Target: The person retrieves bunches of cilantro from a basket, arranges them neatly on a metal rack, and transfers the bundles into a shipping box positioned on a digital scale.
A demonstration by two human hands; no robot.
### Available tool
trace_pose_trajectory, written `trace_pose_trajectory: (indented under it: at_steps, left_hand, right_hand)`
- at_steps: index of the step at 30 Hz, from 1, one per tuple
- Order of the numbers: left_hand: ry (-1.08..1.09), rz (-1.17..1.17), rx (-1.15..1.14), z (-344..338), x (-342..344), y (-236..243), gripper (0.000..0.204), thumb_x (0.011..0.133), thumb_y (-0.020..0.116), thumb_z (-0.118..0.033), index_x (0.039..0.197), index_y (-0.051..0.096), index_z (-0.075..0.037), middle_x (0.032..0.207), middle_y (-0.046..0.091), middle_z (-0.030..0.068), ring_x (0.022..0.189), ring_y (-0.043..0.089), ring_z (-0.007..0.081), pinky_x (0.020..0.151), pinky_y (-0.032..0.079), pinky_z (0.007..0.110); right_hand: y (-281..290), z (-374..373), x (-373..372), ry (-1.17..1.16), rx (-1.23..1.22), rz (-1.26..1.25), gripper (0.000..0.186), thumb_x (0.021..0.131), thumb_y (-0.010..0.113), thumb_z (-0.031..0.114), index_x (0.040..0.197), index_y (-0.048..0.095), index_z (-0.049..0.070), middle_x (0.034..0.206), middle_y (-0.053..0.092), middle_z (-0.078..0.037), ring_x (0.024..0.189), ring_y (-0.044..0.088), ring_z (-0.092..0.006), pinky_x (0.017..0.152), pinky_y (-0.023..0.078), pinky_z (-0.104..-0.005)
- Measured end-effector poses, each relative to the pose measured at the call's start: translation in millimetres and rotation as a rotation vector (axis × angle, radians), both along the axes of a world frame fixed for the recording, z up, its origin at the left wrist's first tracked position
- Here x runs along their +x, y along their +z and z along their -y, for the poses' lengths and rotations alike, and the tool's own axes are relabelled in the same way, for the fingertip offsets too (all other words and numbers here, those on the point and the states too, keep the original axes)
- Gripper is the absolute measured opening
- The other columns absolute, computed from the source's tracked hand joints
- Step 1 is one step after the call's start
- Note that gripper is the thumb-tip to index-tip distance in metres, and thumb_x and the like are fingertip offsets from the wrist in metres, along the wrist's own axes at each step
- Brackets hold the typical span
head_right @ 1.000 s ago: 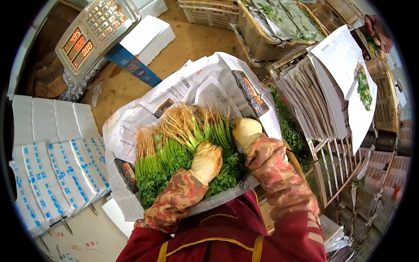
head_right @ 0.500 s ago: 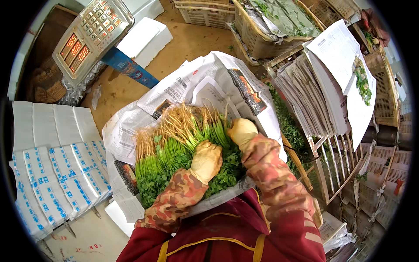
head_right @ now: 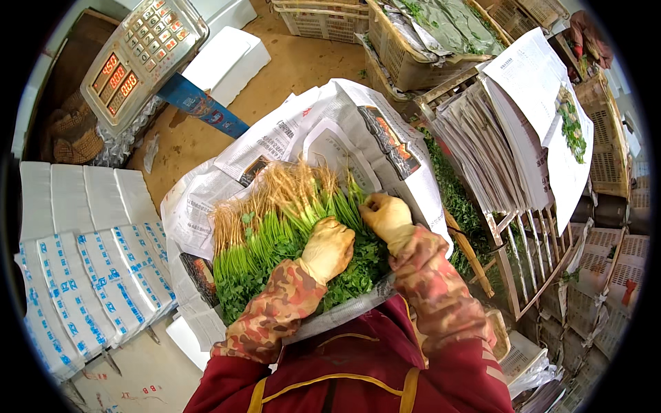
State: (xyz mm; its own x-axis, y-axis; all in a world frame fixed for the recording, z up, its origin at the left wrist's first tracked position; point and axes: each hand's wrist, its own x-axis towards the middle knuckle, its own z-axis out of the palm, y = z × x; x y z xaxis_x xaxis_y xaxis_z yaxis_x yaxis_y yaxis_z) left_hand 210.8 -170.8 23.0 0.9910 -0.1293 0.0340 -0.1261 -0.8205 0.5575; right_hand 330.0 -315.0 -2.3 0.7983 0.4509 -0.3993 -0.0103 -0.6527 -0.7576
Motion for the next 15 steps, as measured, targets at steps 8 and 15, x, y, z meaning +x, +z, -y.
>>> trace_pose_trajectory:
  at_steps: [8, 15]
  left_hand:
    - [-0.174, -0.135, 0.061, -3.1, 23.4, -0.1, 0.014, 0.076, 0.062, -0.017, 0.076, 0.065, -0.003, 0.072, 0.065, 0.0136, 0.081, 0.060, 0.0312, 0.082, 0.046, 0.041]
    - [-0.194, -0.091, -0.049, 4.2, 39.0, -11.8, 0.012, 0.075, 0.060, -0.013, 0.073, 0.062, -0.001, 0.064, 0.060, 0.0182, 0.070, 0.058, 0.0365, 0.075, 0.048, 0.045]
  right_hand:
    - [114.6, 45.9, 21.3, -0.270, 0.341, -0.511, 0.011, 0.086, 0.066, 0.011, 0.081, 0.065, 0.002, 0.066, 0.063, -0.004, 0.053, 0.058, -0.0091, 0.043, 0.042, -0.0217]
    - [178.5, 177.0, 40.5, -0.309, 0.687, 0.042, 0.014, 0.090, 0.059, 0.015, 0.076, 0.061, 0.011, 0.075, 0.060, 0.000, 0.053, 0.053, -0.0019, 0.039, 0.036, -0.0155]
